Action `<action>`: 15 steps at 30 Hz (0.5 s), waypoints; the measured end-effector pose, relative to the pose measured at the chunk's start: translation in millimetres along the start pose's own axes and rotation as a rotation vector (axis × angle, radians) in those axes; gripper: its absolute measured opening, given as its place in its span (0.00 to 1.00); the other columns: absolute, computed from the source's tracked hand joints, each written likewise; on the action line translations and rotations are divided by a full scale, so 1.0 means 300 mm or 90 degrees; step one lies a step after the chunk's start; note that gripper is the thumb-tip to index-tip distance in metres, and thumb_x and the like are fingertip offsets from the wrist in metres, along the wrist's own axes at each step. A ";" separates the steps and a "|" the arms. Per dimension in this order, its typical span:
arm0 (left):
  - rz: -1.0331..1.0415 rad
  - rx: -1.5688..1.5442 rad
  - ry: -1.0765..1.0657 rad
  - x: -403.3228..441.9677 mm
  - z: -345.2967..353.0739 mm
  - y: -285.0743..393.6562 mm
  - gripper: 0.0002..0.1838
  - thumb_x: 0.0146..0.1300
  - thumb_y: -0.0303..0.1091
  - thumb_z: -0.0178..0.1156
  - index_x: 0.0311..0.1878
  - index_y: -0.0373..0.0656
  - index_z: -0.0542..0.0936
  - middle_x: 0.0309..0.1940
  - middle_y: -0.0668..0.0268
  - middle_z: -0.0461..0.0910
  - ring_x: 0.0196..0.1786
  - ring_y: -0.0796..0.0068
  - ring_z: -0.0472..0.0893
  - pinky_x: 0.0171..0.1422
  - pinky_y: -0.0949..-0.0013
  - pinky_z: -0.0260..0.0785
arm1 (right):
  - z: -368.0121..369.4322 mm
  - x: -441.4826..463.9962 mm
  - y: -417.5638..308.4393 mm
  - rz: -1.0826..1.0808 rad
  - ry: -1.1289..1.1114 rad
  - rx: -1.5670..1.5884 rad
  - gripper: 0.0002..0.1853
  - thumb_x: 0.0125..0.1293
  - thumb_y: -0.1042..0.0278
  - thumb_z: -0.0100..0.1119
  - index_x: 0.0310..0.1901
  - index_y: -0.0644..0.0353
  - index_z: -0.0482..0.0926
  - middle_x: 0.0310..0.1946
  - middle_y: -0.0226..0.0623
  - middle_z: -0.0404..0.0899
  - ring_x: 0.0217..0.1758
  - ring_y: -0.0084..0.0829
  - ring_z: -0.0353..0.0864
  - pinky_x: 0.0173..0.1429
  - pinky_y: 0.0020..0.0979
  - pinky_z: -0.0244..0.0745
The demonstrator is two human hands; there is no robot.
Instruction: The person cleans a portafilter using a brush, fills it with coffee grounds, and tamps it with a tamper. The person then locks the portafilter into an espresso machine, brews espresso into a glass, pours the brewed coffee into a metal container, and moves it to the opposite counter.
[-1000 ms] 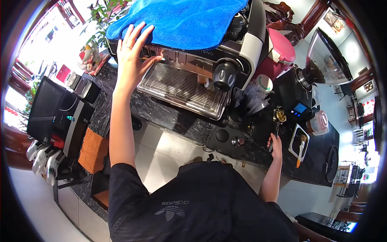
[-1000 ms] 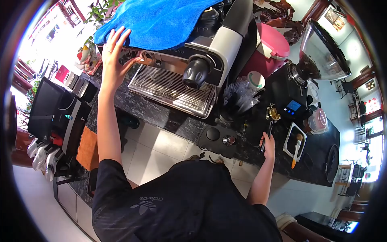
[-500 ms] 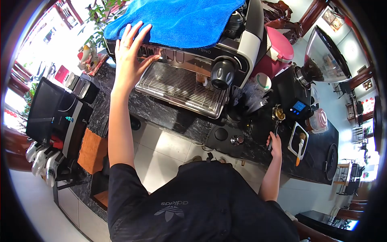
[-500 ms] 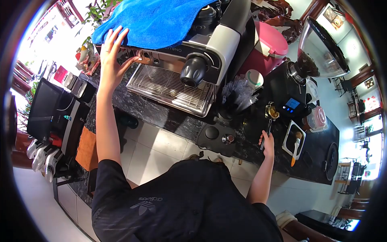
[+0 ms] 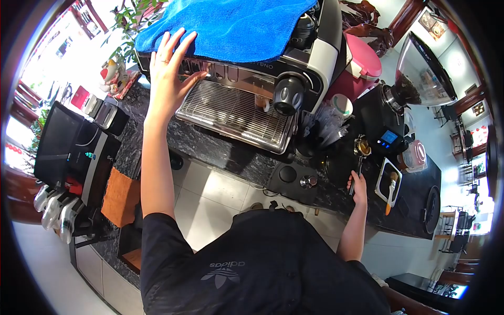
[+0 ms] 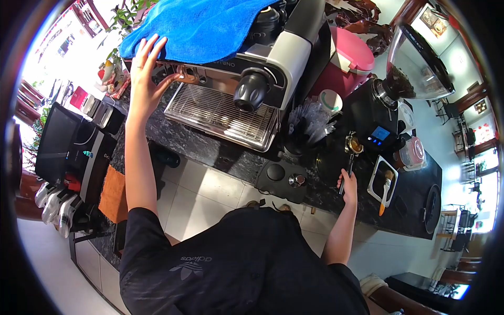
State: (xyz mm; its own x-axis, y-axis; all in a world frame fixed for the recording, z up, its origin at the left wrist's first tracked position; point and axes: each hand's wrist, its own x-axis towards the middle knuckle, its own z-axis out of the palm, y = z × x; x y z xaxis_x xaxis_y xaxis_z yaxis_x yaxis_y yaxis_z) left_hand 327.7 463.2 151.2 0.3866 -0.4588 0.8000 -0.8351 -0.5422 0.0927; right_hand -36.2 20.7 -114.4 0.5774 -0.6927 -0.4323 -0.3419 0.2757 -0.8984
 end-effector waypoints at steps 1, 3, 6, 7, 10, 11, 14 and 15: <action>0.000 0.000 0.000 0.001 -0.001 0.001 0.41 0.48 0.41 0.71 0.68 0.59 0.65 0.68 0.66 0.61 0.72 0.53 0.56 0.72 0.47 0.48 | 0.002 -0.002 -0.002 0.001 0.001 0.002 0.12 0.66 0.60 0.58 0.34 0.56 0.68 0.23 0.27 0.68 0.20 0.20 0.69 0.21 0.24 0.65; -0.001 -0.001 -0.002 0.001 -0.003 0.003 0.41 0.48 0.41 0.71 0.67 0.59 0.65 0.68 0.65 0.62 0.72 0.53 0.56 0.72 0.49 0.48 | 0.004 -0.005 -0.006 0.002 0.003 0.003 0.12 0.66 0.60 0.58 0.34 0.56 0.68 0.23 0.27 0.68 0.20 0.20 0.69 0.21 0.24 0.65; 0.003 -0.003 0.001 0.002 -0.002 0.001 0.41 0.48 0.41 0.71 0.67 0.58 0.66 0.67 0.65 0.63 0.72 0.52 0.57 0.72 0.49 0.49 | 0.007 -0.006 -0.006 0.001 0.005 0.005 0.12 0.66 0.60 0.58 0.34 0.56 0.68 0.23 0.28 0.68 0.20 0.20 0.69 0.21 0.24 0.65; 0.005 -0.005 0.000 0.003 -0.003 0.002 0.41 0.48 0.41 0.71 0.67 0.58 0.66 0.67 0.65 0.63 0.72 0.52 0.57 0.72 0.49 0.49 | 0.006 -0.005 -0.006 -0.003 0.005 0.004 0.12 0.66 0.60 0.58 0.34 0.56 0.68 0.23 0.28 0.68 0.20 0.20 0.69 0.21 0.24 0.65; 0.002 -0.004 -0.002 0.007 -0.006 0.007 0.40 0.47 0.39 0.72 0.66 0.56 0.67 0.67 0.64 0.63 0.71 0.51 0.58 0.70 0.51 0.51 | 0.005 0.000 -0.003 -0.002 0.002 0.006 0.12 0.65 0.60 0.59 0.34 0.56 0.68 0.23 0.28 0.69 0.20 0.20 0.69 0.21 0.24 0.65; 0.005 -0.004 0.000 0.006 -0.005 0.006 0.41 0.47 0.39 0.72 0.66 0.55 0.67 0.67 0.63 0.63 0.71 0.51 0.58 0.70 0.51 0.51 | 0.008 -0.001 -0.006 -0.001 0.003 0.006 0.12 0.65 0.60 0.59 0.35 0.56 0.68 0.23 0.28 0.69 0.19 0.20 0.69 0.21 0.24 0.65; 0.026 0.014 0.010 0.009 -0.001 -0.001 0.40 0.47 0.36 0.71 0.66 0.52 0.67 0.67 0.63 0.64 0.70 0.50 0.59 0.70 0.52 0.52 | 0.006 0.002 0.001 -0.008 0.006 0.008 0.12 0.65 0.60 0.59 0.35 0.56 0.68 0.22 0.27 0.70 0.19 0.20 0.69 0.20 0.24 0.65; 0.029 0.002 0.009 0.009 -0.001 -0.002 0.40 0.47 0.34 0.71 0.66 0.52 0.67 0.67 0.63 0.64 0.70 0.50 0.59 0.70 0.52 0.52 | 0.005 0.001 0.003 -0.013 0.005 0.005 0.12 0.65 0.60 0.59 0.35 0.56 0.68 0.22 0.27 0.70 0.19 0.20 0.69 0.20 0.24 0.65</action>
State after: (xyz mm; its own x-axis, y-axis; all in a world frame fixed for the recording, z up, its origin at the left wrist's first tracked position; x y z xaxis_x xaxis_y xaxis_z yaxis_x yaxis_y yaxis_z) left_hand 329.2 462.6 153.4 0.3427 -0.4732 0.8116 -0.8506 -0.5231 0.0542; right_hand -35.4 21.7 -115.3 0.5785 -0.7034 -0.4129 -0.3246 0.2659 -0.9077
